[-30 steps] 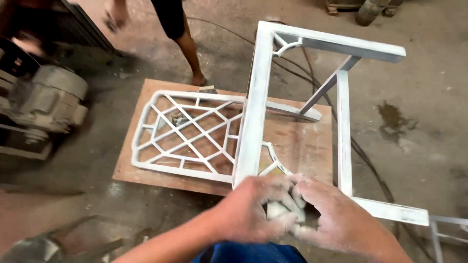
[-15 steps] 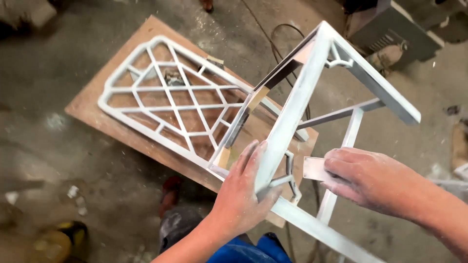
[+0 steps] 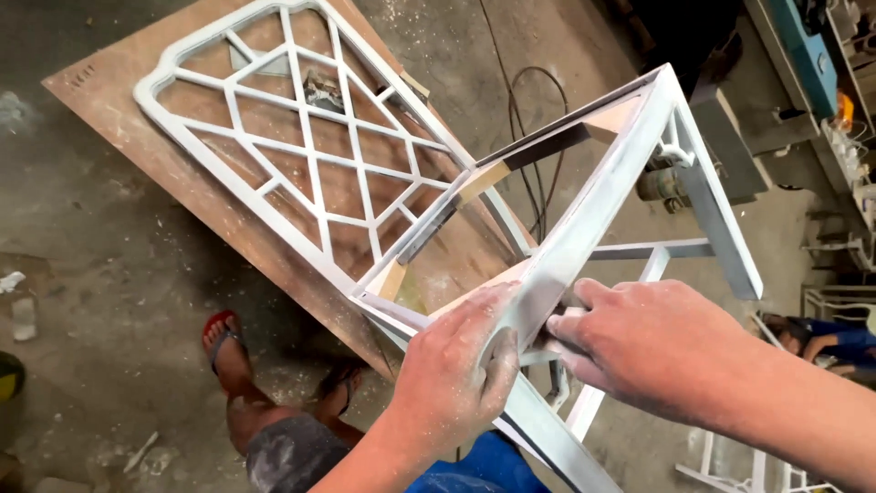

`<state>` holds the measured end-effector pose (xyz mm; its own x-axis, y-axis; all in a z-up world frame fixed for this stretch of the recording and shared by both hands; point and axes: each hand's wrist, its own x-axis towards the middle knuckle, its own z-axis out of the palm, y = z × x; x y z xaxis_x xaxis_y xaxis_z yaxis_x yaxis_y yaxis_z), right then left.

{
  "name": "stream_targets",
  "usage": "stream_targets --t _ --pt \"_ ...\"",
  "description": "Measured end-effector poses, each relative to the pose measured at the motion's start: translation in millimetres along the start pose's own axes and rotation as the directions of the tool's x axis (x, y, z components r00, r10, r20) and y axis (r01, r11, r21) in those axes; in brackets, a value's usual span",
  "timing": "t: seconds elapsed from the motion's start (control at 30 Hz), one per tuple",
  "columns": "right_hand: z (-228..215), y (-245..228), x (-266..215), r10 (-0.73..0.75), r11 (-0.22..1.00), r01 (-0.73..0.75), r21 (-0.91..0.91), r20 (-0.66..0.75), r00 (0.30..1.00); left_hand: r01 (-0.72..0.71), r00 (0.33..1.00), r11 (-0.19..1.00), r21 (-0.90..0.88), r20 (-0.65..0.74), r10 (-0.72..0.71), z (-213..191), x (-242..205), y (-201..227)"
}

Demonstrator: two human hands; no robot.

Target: Sanding a white-painted chair frame manually using sandpaper and a brush to prepare it for finishing.

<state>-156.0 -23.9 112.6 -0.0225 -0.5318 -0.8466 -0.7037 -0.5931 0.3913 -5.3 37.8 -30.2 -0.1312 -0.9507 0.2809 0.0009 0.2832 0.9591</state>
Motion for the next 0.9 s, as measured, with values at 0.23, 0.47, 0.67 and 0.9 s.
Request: stream_targets --t 0.23,0.47,0.67,0.9 --pt "-14 -9 0 0.025 0.991 -0.051 0.121 0.213 0.977 -0.020 0.999 1.000 0.023 -0.040 0.021 2 -1 -2" --pt "-8 -5 -7 0.065 0.996 -0.074 0.047 0.176 0.982 -0.064 0.995 0.997 0.042 -0.068 0.066 6 -4 -4" --pt "17 35 -47 0.259 0.966 -0.253 -0.059 0.161 0.952 -0.056 0.997 0.998 0.028 -0.051 0.057 2 -3 -2" --pt "41 39 -26 0.107 0.988 -0.108 0.114 0.013 0.994 -0.070 0.996 0.997 0.033 -0.054 0.071 4 -2 -2"
